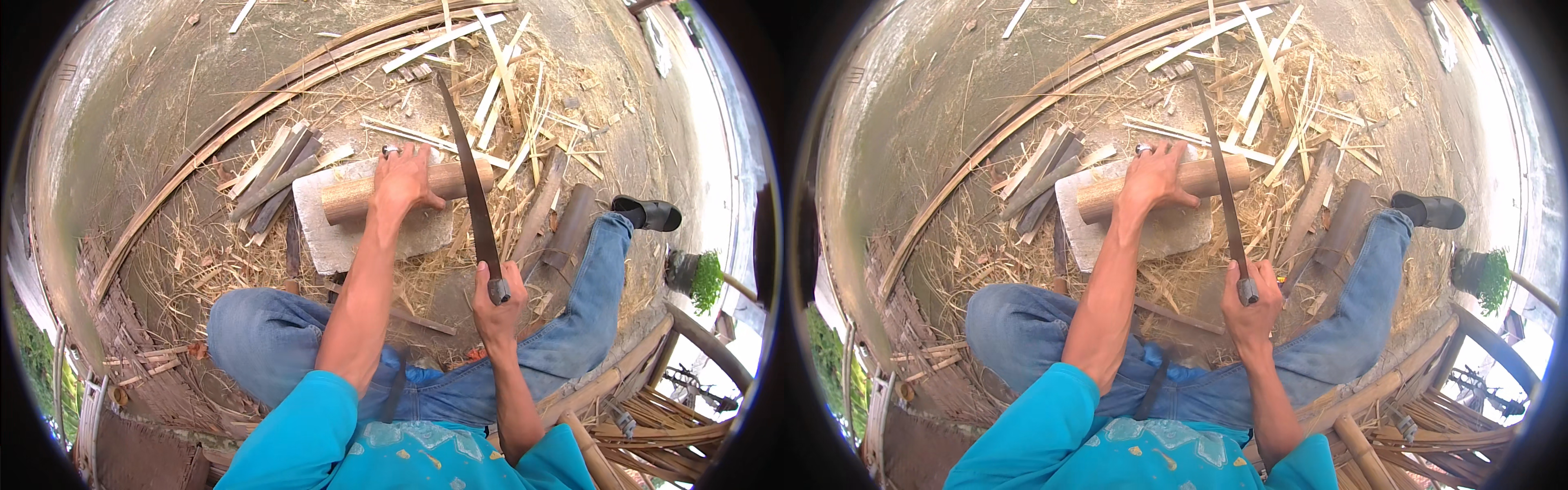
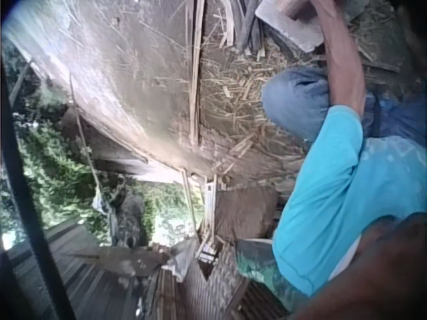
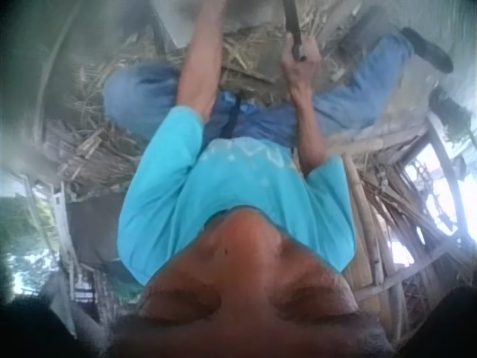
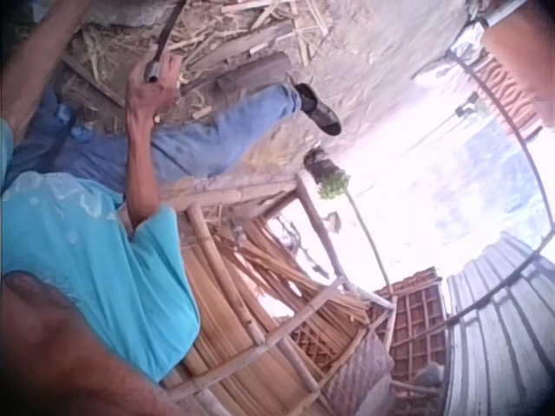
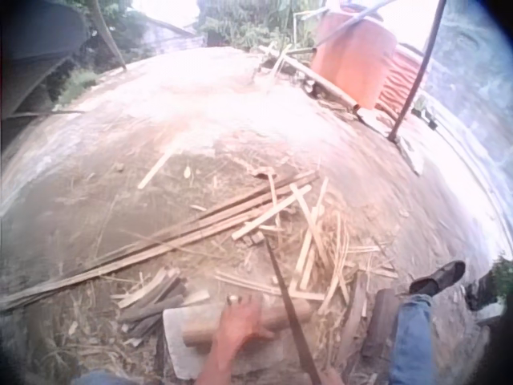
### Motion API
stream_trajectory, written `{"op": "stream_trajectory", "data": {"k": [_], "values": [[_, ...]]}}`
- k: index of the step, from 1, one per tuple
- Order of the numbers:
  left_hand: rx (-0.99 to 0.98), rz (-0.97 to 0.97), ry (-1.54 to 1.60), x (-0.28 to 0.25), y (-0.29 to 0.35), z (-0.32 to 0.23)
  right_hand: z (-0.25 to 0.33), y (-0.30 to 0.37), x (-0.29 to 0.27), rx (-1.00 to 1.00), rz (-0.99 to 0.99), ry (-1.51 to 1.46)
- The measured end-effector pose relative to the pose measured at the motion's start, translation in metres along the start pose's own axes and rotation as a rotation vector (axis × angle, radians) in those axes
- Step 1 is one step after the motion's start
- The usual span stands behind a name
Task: The person sits on the ground and uses a machete to cut a bamboo segment into smaller pieces. They then use a knife to split the bamboo into thin strips, placing the finished pieces aside.
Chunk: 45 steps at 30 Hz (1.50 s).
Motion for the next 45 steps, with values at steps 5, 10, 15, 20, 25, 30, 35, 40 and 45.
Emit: {"op": "stream_trajectory", "data": {"k": [5, 10, 15, 20, 25, 30, 35, 40, 45], "values": [[0.024, -0.016, -0.017, -0.003, -0.002, 0.002, 0.003, 0.009, 0.001, 0.031, -0.033, 0.032], [0.113, -0.083, -0.114, -0.008, -0.003, 0.012, -0.013, 0.018, 0.019, -0.089, -0.121, 0.067], [-0.059, -0.231, -0.108, -0.022, 0.040, 0.030, -0.020, 0.016, 0.019, -0.034, -0.123, 0.060], [-0.187, -0.027, 0.125, -0.046, 0.095, 0.067, -0.030, 0.020, 0.018, -0.088, -0.164, 0.043], [-0.107, -0.197, 0.139, -0.004, 0.110, 0.082, -0.030, 0.024, 0.024, -0.065, -0.151, 0.049], [-0.129, -0.242, 0.104, 0.024, 0.115, 0.074, -0.027, 0.027, 0.018, -0.056, -0.190, -0.046], [-0.175, -0.209, 0.081, 0.022, 0.103, 0.070, -0.018, 0.022, 0.014, -0.004, -0.153, -0.071], [-0.153, -0.222, 0.008, 0.024, 0.097, 0.071, -0.026, 0.027, 0.019, -0.034, -0.229, -0.072], [-0.105, -0.233, -0.034, 0.024, 0.093, 0.083, -0.036, 0.023, 0.028, -0.079, -0.203, -0.109]]}}
Point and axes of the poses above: each hand's wrist, its own y-axis away from the middle knuckle, its own x-axis out of the palm, z = x × y, the point moved 2 cm from there along -y, towards the middle knuckle, and after that the axes turned 15 degrees about -x, right-handed, at the moved point
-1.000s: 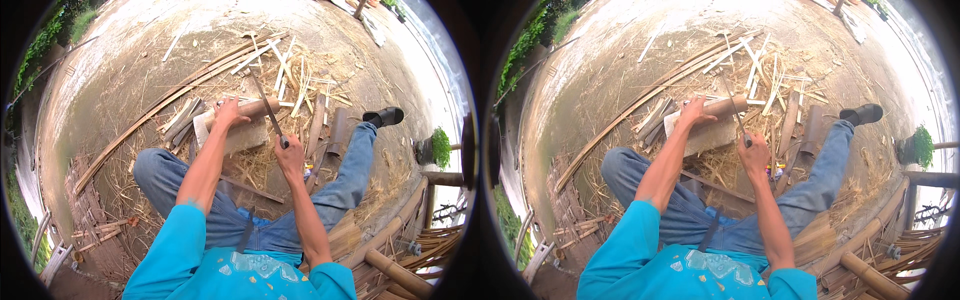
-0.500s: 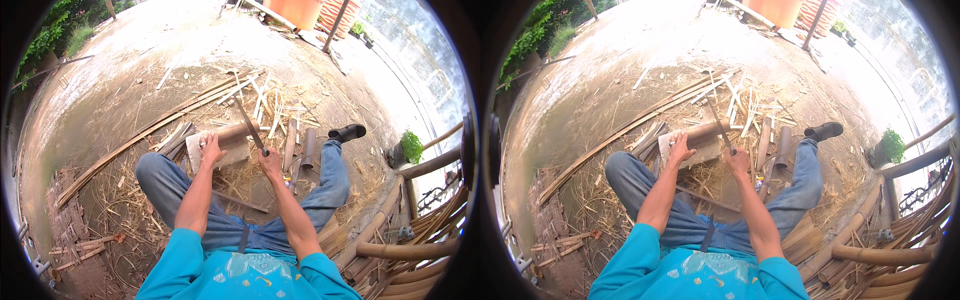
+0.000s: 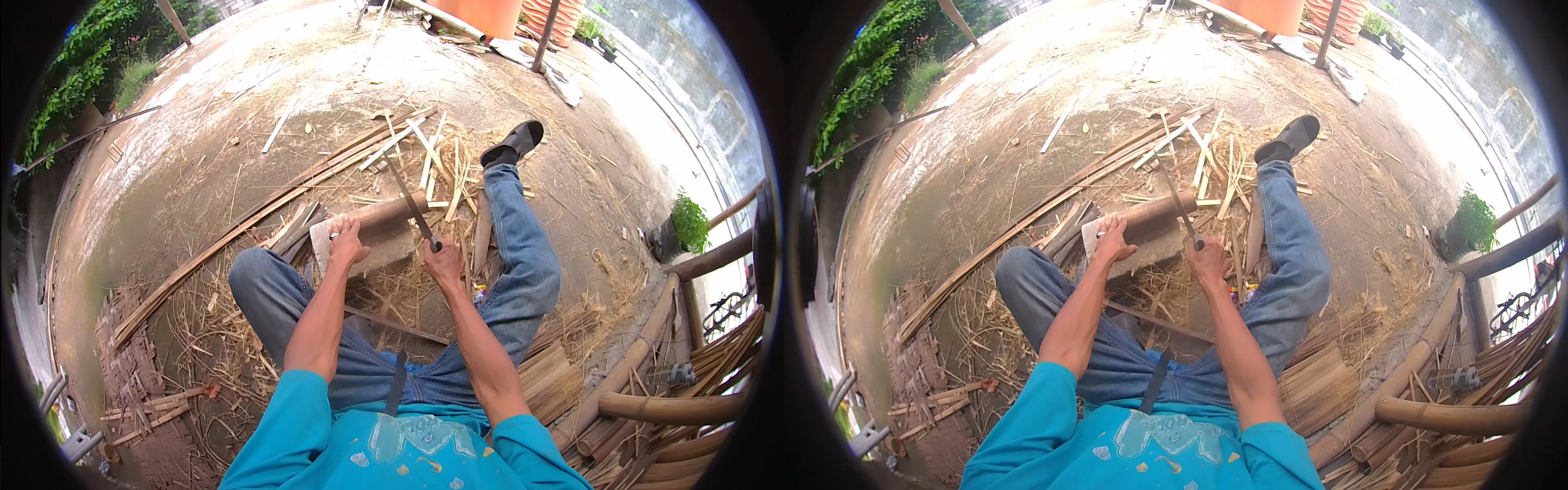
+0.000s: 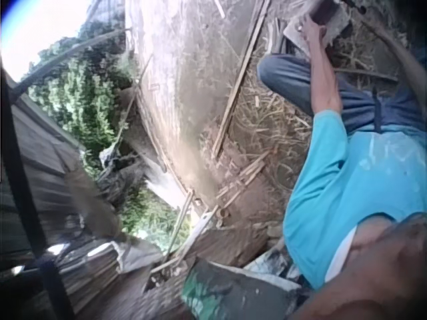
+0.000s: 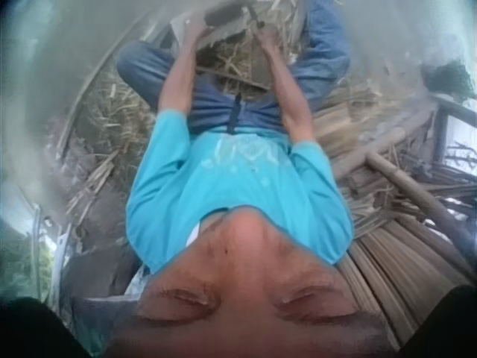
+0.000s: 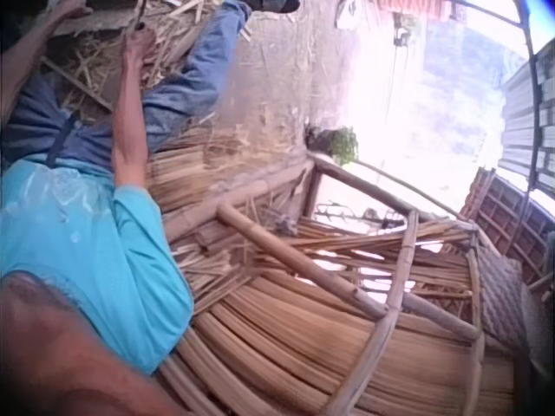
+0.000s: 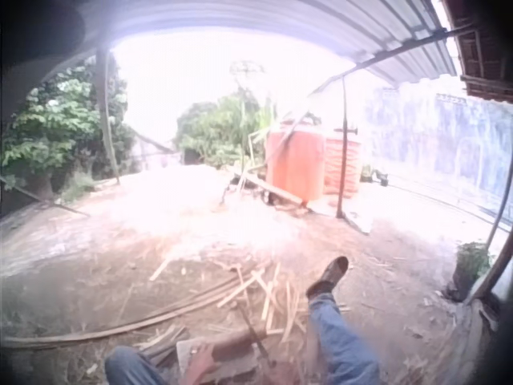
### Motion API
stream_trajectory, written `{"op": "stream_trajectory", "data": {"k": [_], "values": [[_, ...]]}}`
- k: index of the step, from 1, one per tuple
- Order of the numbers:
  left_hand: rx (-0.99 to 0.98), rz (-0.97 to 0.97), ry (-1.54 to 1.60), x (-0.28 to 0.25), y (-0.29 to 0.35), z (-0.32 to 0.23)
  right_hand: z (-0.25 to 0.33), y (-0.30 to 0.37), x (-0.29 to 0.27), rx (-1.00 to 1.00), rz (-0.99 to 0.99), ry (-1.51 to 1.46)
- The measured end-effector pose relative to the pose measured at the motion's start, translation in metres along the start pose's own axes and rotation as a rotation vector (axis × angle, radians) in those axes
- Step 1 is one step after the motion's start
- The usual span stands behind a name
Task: The person sits on the ground and uses a machete to cut a bamboo segment into smaller pieces. They then use a knife to split the bamboo into thin strips, placing the finished pieces aside.
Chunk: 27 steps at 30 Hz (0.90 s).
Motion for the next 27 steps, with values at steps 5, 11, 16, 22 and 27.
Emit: {"op": "stream_trajectory", "data": {"k": [5, 11, 16, 22, 27], "values": [[0.046, -0.015, -0.035, 0.000, 0.004, 0.001, -0.011, 0.001, 0.001, -0.041, -0.012, 0.042], [0.062, -0.013, -0.044, 0.000, 0.009, 0.002, -0.014, 0.006, 0.003, 0.030, 0.042, 0.012], [0.035, 0.003, -0.110, 0.000, 0.002, 0.010, -0.006, 0.005, 0.001, 0.033, 0.075, -0.017], [-0.055, -0.040, -0.042, -0.004, 0.013, 0.004, 0.002, 0.007, 0.000, 0.002, 0.050, -0.022], [-0.240, -0.008, -0.198, 0.020, 0.083, -0.029, -0.010, 0.003, -0.009, -0.012, 0.032, 0.033]]}}
Point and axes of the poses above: each hand's wrist, its own y-axis away from the middle knuckle, its own x-axis out of the palm, z = x × y, the point moved 2 cm from there along -y, towards the middle knuckle, and after that the axes turned 15 degrees about -x, right-handed, at the moved point
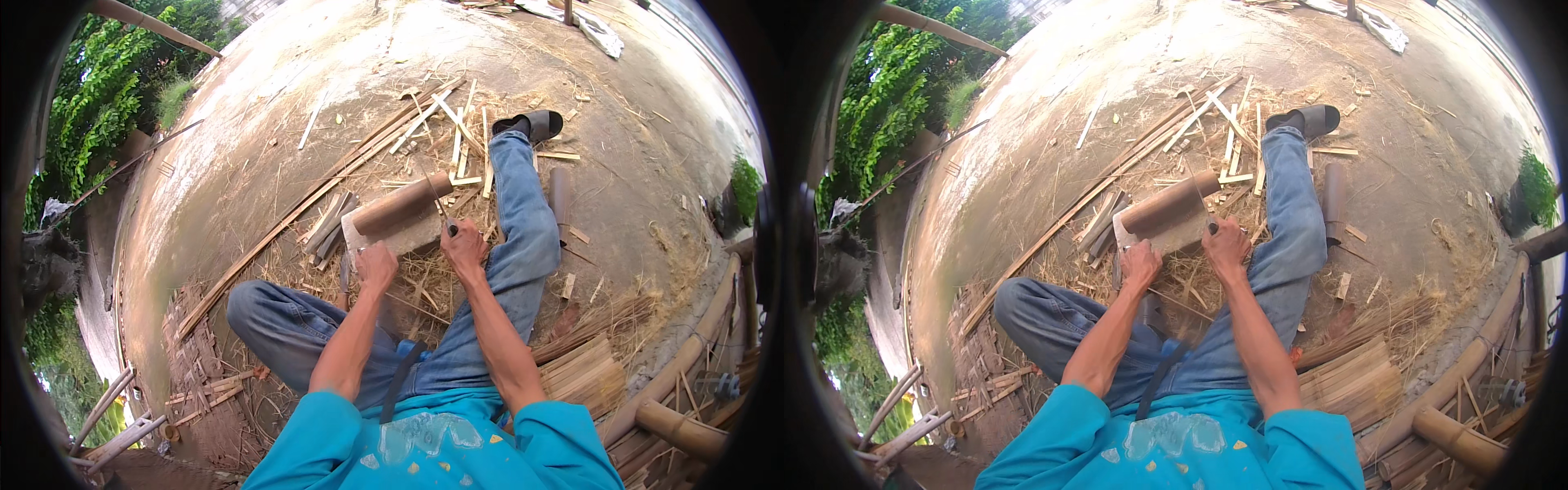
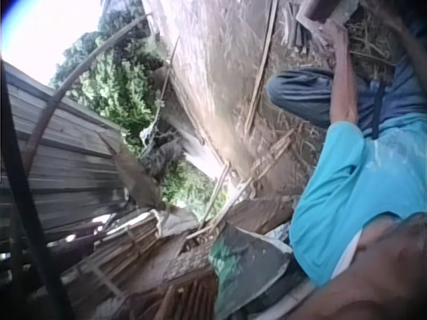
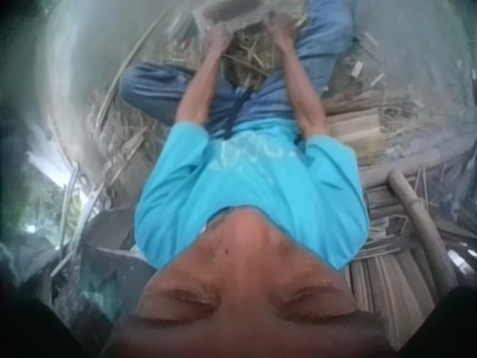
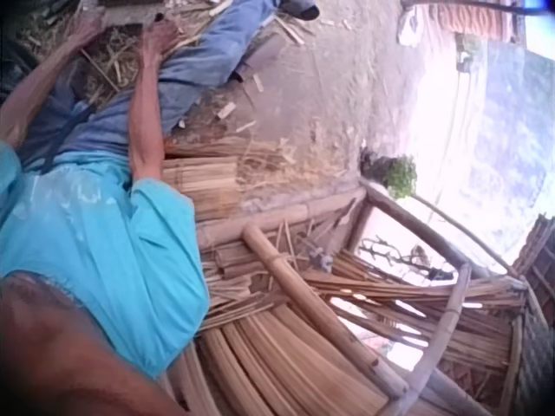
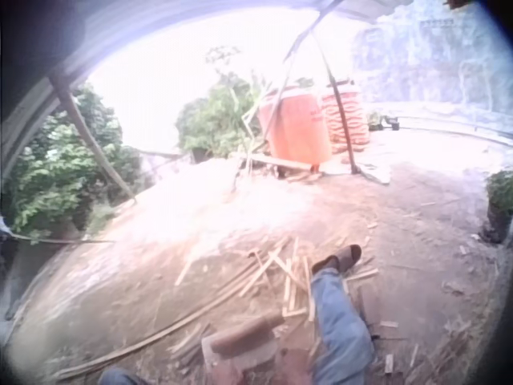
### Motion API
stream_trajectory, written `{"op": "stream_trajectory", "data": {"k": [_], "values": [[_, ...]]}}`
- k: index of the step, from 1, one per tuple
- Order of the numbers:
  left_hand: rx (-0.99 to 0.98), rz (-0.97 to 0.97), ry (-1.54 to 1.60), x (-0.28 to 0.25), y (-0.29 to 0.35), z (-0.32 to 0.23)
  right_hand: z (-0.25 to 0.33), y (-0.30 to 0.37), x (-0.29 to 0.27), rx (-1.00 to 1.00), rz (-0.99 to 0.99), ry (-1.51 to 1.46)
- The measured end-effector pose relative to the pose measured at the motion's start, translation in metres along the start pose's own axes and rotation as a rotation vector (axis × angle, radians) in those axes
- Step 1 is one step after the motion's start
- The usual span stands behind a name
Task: The person sits on the ground and uses a machete to cut a bamboo segment into smaller pieces. They then use a knife to split the bamboo into thin strips, placing the finished pieces aside.
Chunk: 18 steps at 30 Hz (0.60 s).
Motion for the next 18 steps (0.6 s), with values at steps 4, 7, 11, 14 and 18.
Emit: {"op": "stream_trajectory", "data": {"k": [4, 7, 11, 14, 18], "values": [[0.283, -0.022, -0.017, 0.095, 0.021, 0.069, 0.006, 0.006, 0.003, 0.027, 0.004, -0.054], [0.450, -0.143, -0.073, 0.152, 0.015, 0.110, 0.018, 0.011, 0.003, 0.049, 0.036, -0.120], [0.548, -0.145, -0.372, 0.135, 0.019, 0.066, -0.002, 0.008, 0.004, 0.030, -0.009, -0.056], [0.607, -0.011, -0.278, 0.119, 0.027, 0.054, -0.009, 0.007, 0.009, 0.033, 0.009, -0.067], [0.762, -0.146, -0.017, 0.114, 0.039, 0.045, -0.001, 0.008, 0.010, 0.022, 0.020, -0.075]]}}
Point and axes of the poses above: each hand's wrist, its own y-axis away from the middle knuckle, its own x-axis out of the palm, z = x × y, the point moved 2 cm from there along -y, towards the middle knuckle, and after that the axes turned 15 degrees about -x, right-handed, at the moved point
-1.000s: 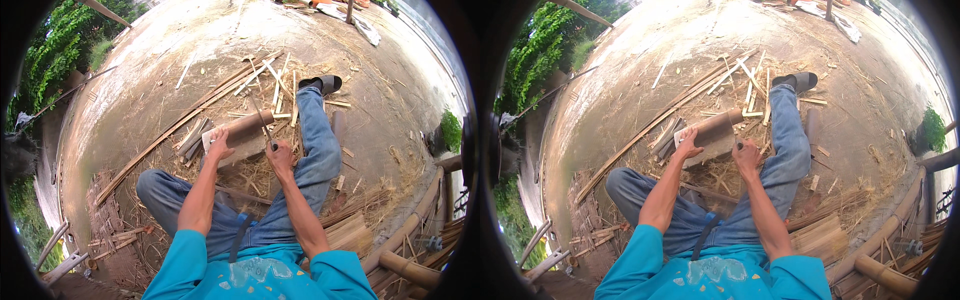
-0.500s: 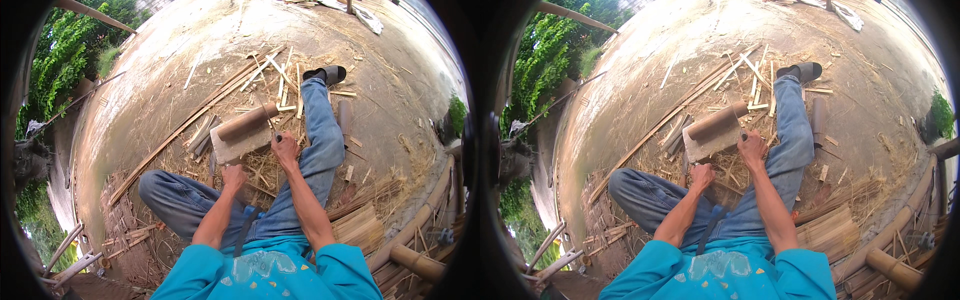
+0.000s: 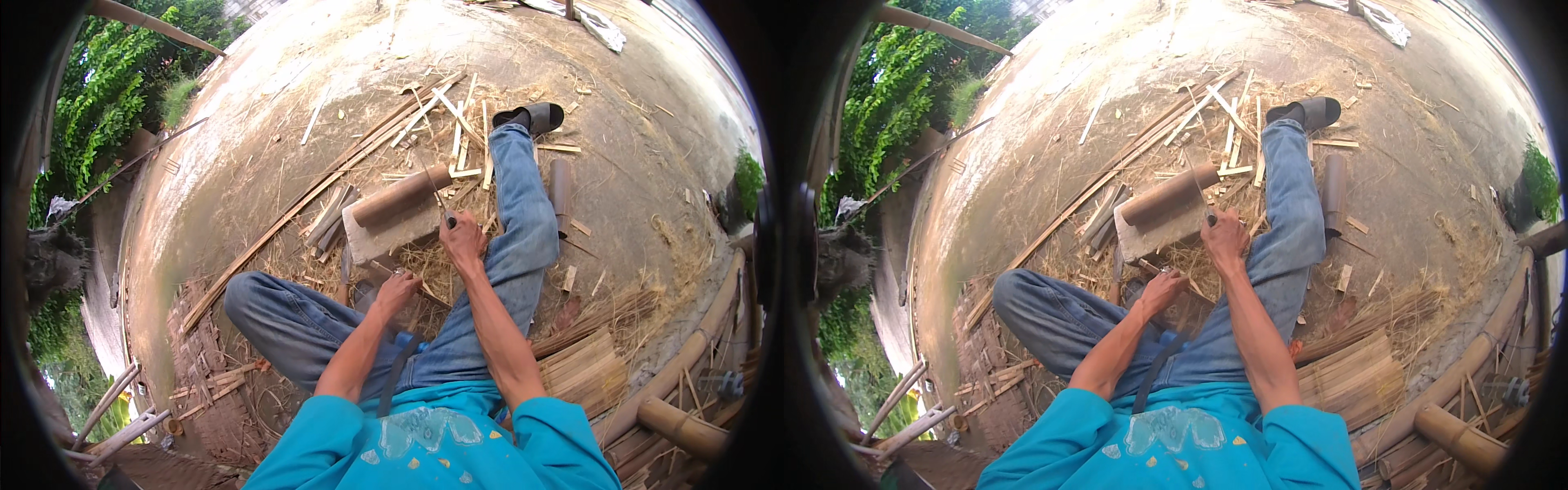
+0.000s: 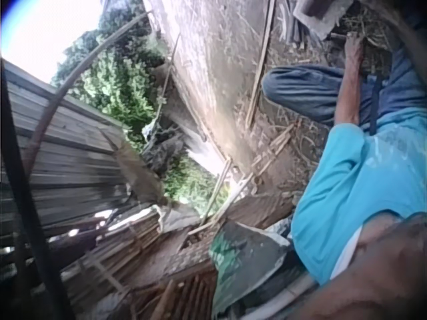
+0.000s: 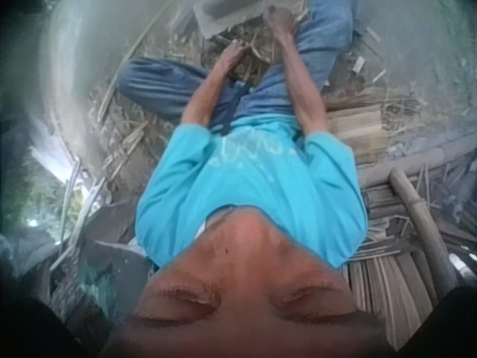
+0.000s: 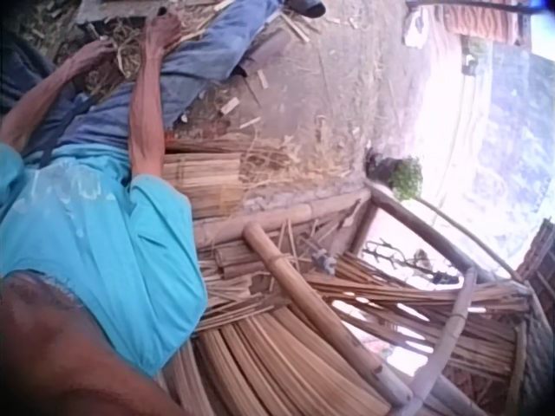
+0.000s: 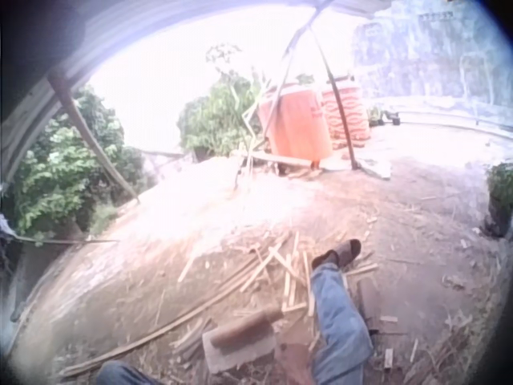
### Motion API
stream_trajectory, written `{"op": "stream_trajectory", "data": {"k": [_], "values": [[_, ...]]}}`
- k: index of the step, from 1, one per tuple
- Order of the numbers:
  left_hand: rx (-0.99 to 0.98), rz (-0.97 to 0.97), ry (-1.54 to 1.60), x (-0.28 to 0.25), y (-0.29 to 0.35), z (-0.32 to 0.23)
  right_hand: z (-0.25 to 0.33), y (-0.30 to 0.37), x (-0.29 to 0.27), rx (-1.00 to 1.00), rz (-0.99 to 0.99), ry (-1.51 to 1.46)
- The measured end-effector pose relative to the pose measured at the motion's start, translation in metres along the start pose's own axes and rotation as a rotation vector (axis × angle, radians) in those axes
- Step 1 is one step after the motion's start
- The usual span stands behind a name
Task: The person sits on the ground and uses a machete to cut a bamboo segment into smaller pieces. They then use a knife to split the bamboo into thin strips, placing the finished pieces aside.
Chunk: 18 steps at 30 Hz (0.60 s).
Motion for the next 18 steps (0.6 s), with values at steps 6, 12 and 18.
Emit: {"op": "stream_trajectory", "data": {"k": [6, 12, 18], "values": [[0.032, -0.009, 0.142, 0.001, -0.011, -0.014, 0.000, 0.002, 0.003, -0.007, -0.033, 0.020], [0.045, 0.055, 0.209, 0.002, -0.021, -0.019, 0.003, 0.002, -0.001, 0.025, -0.019, 0.006], [0.012, 0.097, 0.334, -0.025, -0.025, -0.034, 0.007, 0.001, -0.005, 0.041, -0.001, -0.019]]}}
Point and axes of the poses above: each hand's wrist, its own y-axis away from the middle knuckle, its own x-axis out of the palm, z = x × y, the point moved 2 cm from there along -y, towards the middle knuckle, and after that the axes turned 15 degrees about -x, right-handed, at the moved point
